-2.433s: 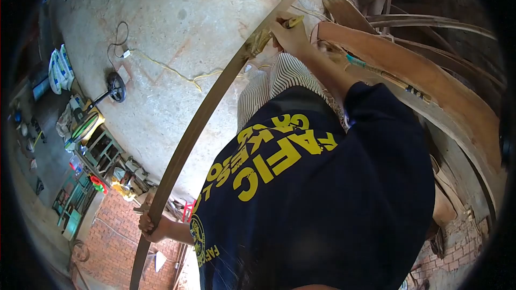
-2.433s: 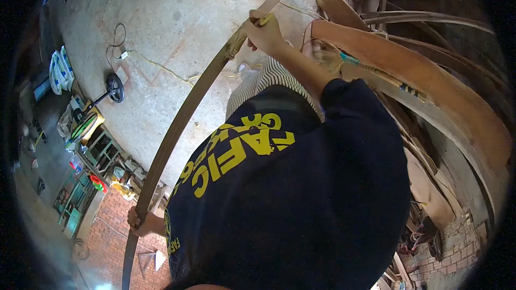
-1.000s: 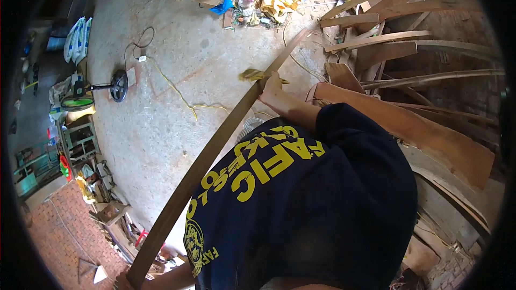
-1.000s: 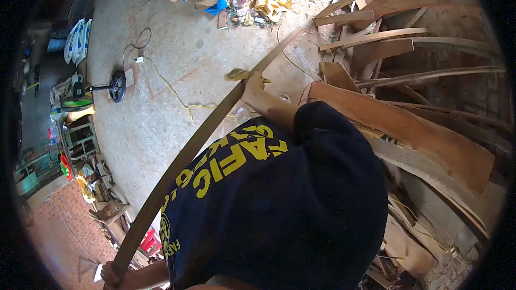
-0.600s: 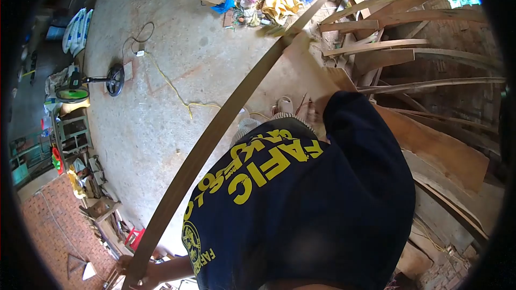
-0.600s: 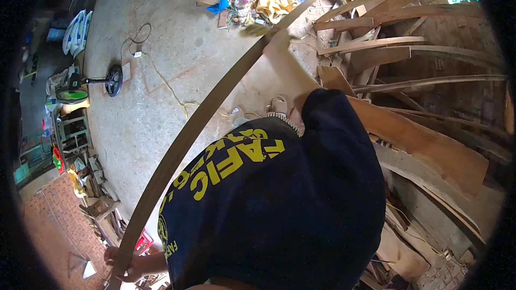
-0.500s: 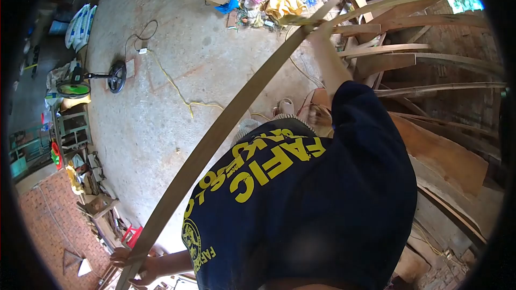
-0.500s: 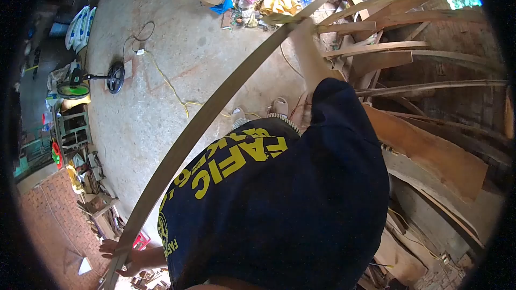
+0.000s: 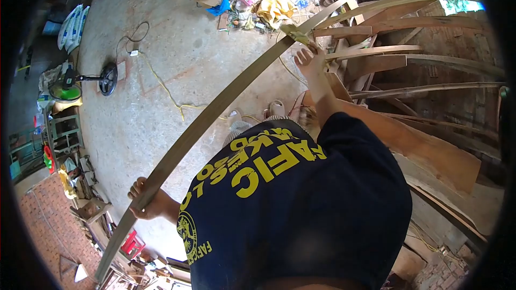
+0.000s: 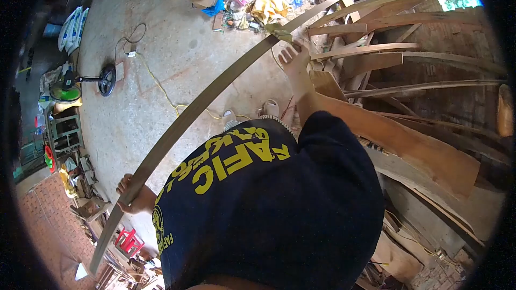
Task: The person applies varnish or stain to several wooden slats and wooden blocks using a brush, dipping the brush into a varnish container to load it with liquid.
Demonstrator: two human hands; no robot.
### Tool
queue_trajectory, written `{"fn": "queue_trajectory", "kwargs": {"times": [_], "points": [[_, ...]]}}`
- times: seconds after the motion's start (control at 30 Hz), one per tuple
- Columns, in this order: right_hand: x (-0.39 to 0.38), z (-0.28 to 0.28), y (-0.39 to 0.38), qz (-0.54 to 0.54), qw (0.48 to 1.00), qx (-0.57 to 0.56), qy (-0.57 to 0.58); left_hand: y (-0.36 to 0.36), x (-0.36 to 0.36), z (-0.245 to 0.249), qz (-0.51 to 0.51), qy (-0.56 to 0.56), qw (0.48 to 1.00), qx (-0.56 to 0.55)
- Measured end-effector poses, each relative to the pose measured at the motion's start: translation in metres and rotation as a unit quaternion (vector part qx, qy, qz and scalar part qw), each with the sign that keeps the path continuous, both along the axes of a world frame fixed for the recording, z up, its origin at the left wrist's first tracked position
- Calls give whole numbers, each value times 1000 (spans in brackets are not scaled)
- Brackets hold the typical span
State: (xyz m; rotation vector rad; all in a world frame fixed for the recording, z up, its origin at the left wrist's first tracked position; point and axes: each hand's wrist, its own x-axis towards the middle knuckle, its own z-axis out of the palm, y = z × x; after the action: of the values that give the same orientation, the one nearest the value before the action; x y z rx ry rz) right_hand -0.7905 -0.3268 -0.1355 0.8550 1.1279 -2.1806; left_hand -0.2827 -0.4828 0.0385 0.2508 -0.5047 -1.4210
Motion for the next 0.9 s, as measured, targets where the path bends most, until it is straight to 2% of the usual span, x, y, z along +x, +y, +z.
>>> {"fn": "queue_trajectory", "kwargs": {"times": [0.07, 0.13, 0.2, 0.27, 0.3, 0.33, 0.37, 0.4, 0.47, 0.5, 0.57, 0.63, 0.67, 0.73, 0.77, 0.83, 0.87, 0.9], "points": [[12, -8, 6, 7, 1000, -5, 0, 7, -32, 21, 191, -73, 971, 122], [16, -33, 20, 9, 991, -39, 128, -3, -9, 5, 187, -44, 977, 97], [15, -17, 26, 4, 990, -32, 136, -14, 17, -2, 225, 10, 972, 68], [5, -10, 36, 83, 925, 125, 349, -16, 26, 1, 258, 11, 963, 80], [1, -1, 39, 94, 925, 122, 347, -17, 27, 3, 288, 15, 953, 89], [-1, 10, 43, 165, 857, 228, 431, -18, 37, -6, 263, -1, 962, 70], [4, 19, 41, 232, 766, 324, 505, -16, 32, -4, 278, -20, 956, 89], [13, 23, 34, 245, 766, 317, 502, -16, 26, -2, 293, -40, 949, 108], [27, 36, 21, 340, 611, 332, 634, -17, 28, -16, 283, -141, 941, 124], [55, 59, 6, 352, 589, 302, 662, -17, 34, -23, 278, -195, 933, 122], [125, 80, -14, 409, 669, 123, 608, -16, 40, -27, 259, -181, 940, 126], [172, 88, -32, 448, 586, -37, 674, -16, 47, -32, 235, -129, 954, 138], [183, 98, -36, 453, 585, -40, 672, -15, 48, -34, 228, -113, 956, 145], [195, 116, -43, 554, 659, -159, 484, -12, 51, -37, 224, -86, 956, 169], [185, 95, -47, 523, 698, -180, 455, -10, 53, -40, 229, -89, 954, 171], [131, 59, -43, 494, 768, -61, 404, -5, 57, -45, 192, -61, 966, 163], [104, 61, -40, 465, 766, 77, 437, -5, 56, -45, 199, -62, 964, 165], [68, 38, -31, 455, 726, 163, 488, -5, 52, -45, 214, -65, 957, 185]]}}
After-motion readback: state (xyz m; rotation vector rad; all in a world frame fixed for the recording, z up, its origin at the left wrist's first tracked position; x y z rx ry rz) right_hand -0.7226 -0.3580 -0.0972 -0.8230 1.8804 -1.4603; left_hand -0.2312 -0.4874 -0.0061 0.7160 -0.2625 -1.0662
